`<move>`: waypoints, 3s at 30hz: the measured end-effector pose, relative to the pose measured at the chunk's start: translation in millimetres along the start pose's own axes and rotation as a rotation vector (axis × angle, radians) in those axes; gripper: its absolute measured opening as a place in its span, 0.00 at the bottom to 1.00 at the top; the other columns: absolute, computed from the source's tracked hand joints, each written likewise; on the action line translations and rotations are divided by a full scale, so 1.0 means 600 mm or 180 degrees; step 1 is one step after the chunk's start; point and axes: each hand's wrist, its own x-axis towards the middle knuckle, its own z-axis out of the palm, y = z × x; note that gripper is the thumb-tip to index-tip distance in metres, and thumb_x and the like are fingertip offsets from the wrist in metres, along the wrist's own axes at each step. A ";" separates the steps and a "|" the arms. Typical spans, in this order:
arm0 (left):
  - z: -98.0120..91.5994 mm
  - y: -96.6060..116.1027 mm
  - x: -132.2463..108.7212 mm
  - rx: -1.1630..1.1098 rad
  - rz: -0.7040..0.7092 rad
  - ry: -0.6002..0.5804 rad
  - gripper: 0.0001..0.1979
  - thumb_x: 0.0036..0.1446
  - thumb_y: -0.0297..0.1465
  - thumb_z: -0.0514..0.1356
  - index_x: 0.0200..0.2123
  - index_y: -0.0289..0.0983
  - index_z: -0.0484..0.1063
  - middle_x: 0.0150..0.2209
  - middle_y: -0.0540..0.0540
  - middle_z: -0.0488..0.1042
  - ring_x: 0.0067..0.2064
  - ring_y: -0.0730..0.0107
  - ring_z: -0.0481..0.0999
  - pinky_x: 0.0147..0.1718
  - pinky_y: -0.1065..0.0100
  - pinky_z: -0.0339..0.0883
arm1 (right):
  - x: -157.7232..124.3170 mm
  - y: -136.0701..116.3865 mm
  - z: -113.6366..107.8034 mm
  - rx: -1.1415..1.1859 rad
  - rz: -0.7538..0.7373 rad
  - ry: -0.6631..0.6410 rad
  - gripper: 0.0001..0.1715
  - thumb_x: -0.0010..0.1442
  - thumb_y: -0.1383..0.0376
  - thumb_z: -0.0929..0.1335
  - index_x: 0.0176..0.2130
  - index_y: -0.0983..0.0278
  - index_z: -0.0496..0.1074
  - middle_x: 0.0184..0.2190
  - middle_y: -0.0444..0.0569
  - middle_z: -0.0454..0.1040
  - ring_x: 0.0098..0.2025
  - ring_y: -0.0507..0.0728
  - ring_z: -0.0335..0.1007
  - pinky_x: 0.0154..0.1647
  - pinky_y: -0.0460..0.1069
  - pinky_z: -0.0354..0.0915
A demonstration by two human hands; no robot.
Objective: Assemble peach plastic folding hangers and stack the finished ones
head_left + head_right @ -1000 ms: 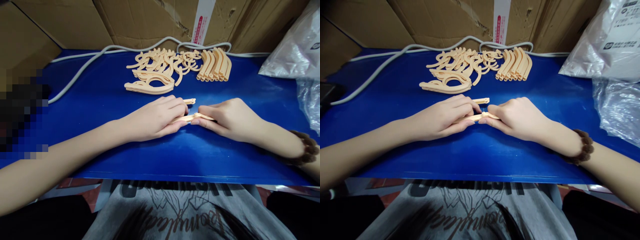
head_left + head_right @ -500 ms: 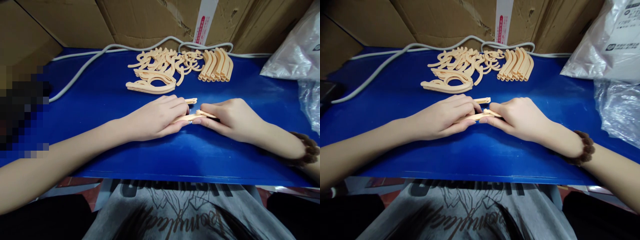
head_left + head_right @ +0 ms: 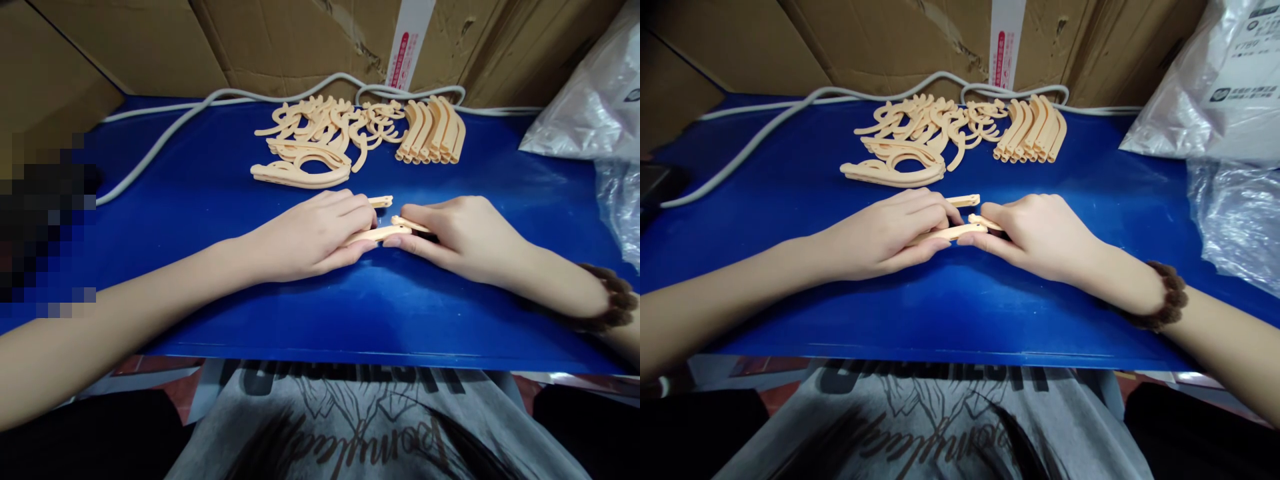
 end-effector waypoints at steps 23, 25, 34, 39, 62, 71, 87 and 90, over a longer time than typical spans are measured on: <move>0.006 0.003 0.002 0.0152 -0.0105 0.0017 0.19 0.85 0.36 0.45 0.56 0.34 0.73 0.57 0.31 0.82 0.56 0.47 0.81 0.60 0.47 0.76 | -0.002 -0.005 -0.002 -0.0023 0.0296 0.0191 0.46 0.76 0.26 0.48 0.31 0.57 0.63 0.21 0.48 0.66 0.24 0.58 0.60 0.31 0.53 0.48; 0.004 0.003 0.003 0.0177 -0.0111 -0.0011 0.20 0.85 0.37 0.44 0.57 0.33 0.74 0.58 0.31 0.82 0.57 0.46 0.81 0.61 0.47 0.76 | -0.002 -0.007 -0.001 -0.0004 0.0322 0.0100 0.46 0.76 0.27 0.48 0.31 0.57 0.62 0.22 0.49 0.68 0.25 0.58 0.62 0.31 0.53 0.48; 0.006 0.002 0.003 0.0276 -0.0082 -0.0013 0.21 0.85 0.37 0.44 0.54 0.33 0.74 0.53 0.32 0.82 0.54 0.48 0.80 0.59 0.49 0.76 | -0.005 -0.007 -0.002 -0.0046 0.0286 0.0269 0.45 0.78 0.28 0.51 0.32 0.58 0.67 0.22 0.49 0.70 0.24 0.56 0.61 0.31 0.52 0.48; 0.008 0.004 0.003 0.0317 -0.0057 -0.0015 0.24 0.86 0.38 0.42 0.56 0.32 0.75 0.57 0.31 0.83 0.59 0.47 0.81 0.62 0.49 0.75 | -0.004 -0.003 0.005 -0.0011 0.0187 0.0118 0.39 0.81 0.38 0.53 0.35 0.60 0.72 0.26 0.51 0.75 0.27 0.57 0.65 0.32 0.52 0.48; 0.005 0.004 0.001 0.0766 0.0225 0.0142 0.21 0.86 0.35 0.44 0.51 0.31 0.75 0.53 0.32 0.83 0.55 0.46 0.82 0.61 0.50 0.76 | 0.000 -0.001 -0.003 0.0413 0.0091 0.0169 0.41 0.77 0.28 0.51 0.31 0.56 0.57 0.20 0.44 0.61 0.24 0.56 0.57 0.34 0.54 0.49; 0.009 0.001 -0.002 0.0726 0.0274 0.0127 0.19 0.86 0.35 0.46 0.52 0.32 0.74 0.55 0.32 0.83 0.58 0.45 0.82 0.65 0.48 0.75 | -0.001 0.006 0.001 0.0413 -0.0112 0.0122 0.43 0.78 0.28 0.49 0.30 0.56 0.57 0.21 0.43 0.61 0.24 0.55 0.55 0.33 0.53 0.49; 0.008 -0.006 -0.002 0.0864 0.0396 0.0143 0.21 0.85 0.35 0.45 0.54 0.30 0.75 0.55 0.30 0.83 0.57 0.42 0.82 0.64 0.46 0.75 | -0.003 0.005 -0.001 0.0362 0.0061 0.0125 0.46 0.77 0.27 0.51 0.30 0.58 0.62 0.20 0.45 0.63 0.25 0.55 0.58 0.33 0.53 0.49; 0.007 -0.005 -0.002 0.0802 0.0288 0.0072 0.22 0.85 0.36 0.44 0.55 0.31 0.76 0.56 0.30 0.83 0.58 0.42 0.82 0.64 0.45 0.75 | -0.002 0.002 -0.002 0.0277 0.0148 0.0094 0.46 0.76 0.26 0.50 0.29 0.57 0.61 0.20 0.46 0.65 0.24 0.56 0.59 0.33 0.53 0.49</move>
